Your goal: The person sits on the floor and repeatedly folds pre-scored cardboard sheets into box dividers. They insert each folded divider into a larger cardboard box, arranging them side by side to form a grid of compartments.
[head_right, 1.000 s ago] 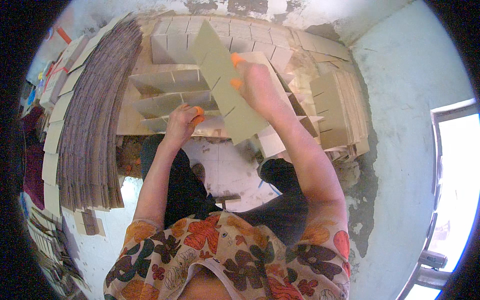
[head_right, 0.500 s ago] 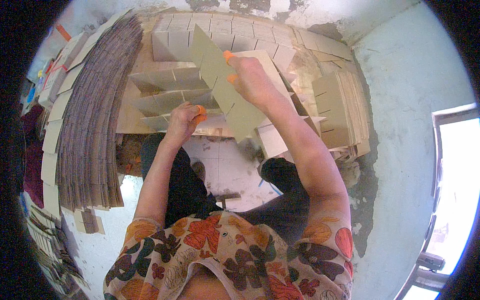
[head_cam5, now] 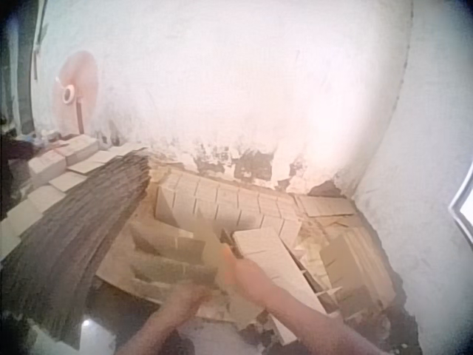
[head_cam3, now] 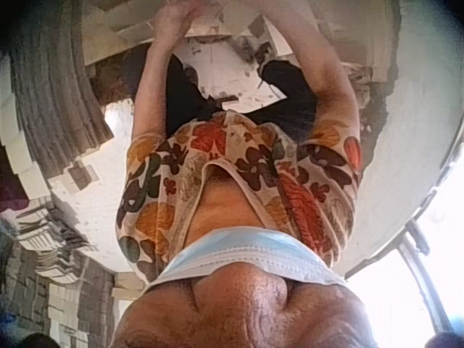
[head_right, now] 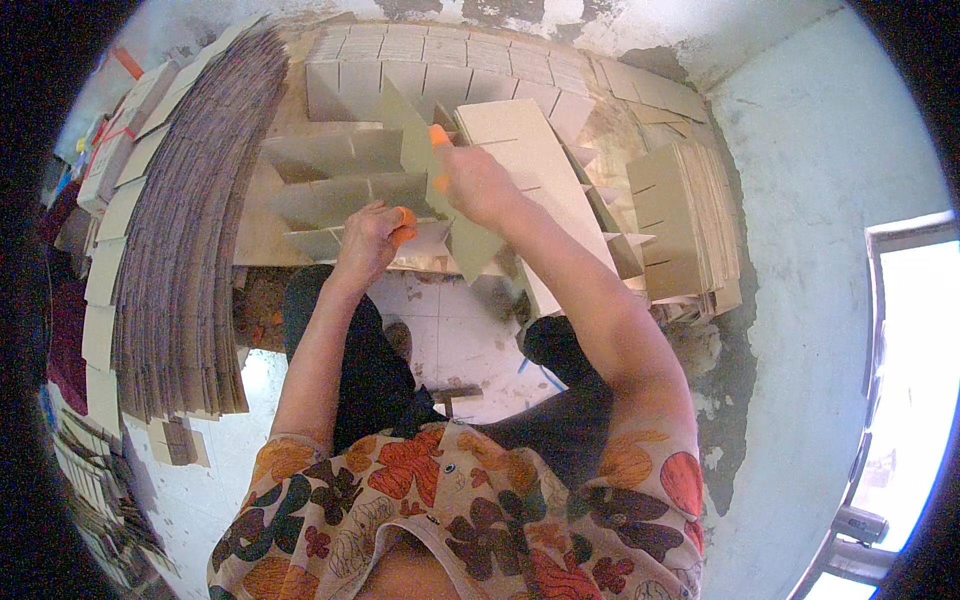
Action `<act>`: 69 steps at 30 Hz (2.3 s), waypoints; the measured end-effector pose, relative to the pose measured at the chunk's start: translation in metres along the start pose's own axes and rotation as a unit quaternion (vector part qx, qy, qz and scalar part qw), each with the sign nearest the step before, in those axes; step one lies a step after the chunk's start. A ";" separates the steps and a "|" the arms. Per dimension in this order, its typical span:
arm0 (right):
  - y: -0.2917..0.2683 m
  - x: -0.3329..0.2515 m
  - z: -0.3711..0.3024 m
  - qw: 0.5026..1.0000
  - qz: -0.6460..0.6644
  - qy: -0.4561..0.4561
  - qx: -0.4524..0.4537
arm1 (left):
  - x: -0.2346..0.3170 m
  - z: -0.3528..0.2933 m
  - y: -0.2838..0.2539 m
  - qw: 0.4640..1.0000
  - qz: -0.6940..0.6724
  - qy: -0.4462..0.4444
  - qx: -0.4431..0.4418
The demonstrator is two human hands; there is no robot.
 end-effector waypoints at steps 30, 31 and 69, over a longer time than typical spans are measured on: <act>-0.003 -0.035 -0.039 0.995 -0.057 -0.084 -0.022 | 0.003 -0.007 -0.002 0.999 0.010 -0.029 -0.011; 0.005 -0.037 -0.045 0.993 -0.072 -0.071 -0.062 | 0.006 -0.008 -0.003 0.999 0.018 -0.027 -0.016; -0.100 -0.041 -0.059 0.962 0.015 0.009 0.273 | -0.029 -0.030 -0.069 0.993 0.097 -0.007 0.060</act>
Point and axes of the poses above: each hand's wrist, its own z-axis towards the middle knuckle, its own y-axis out of the palm, x = y × z, the point moved 3 cm from there along z, towards the middle knuckle, and after that the axes turned 15 degrees about -y, right-handed, at the moved point
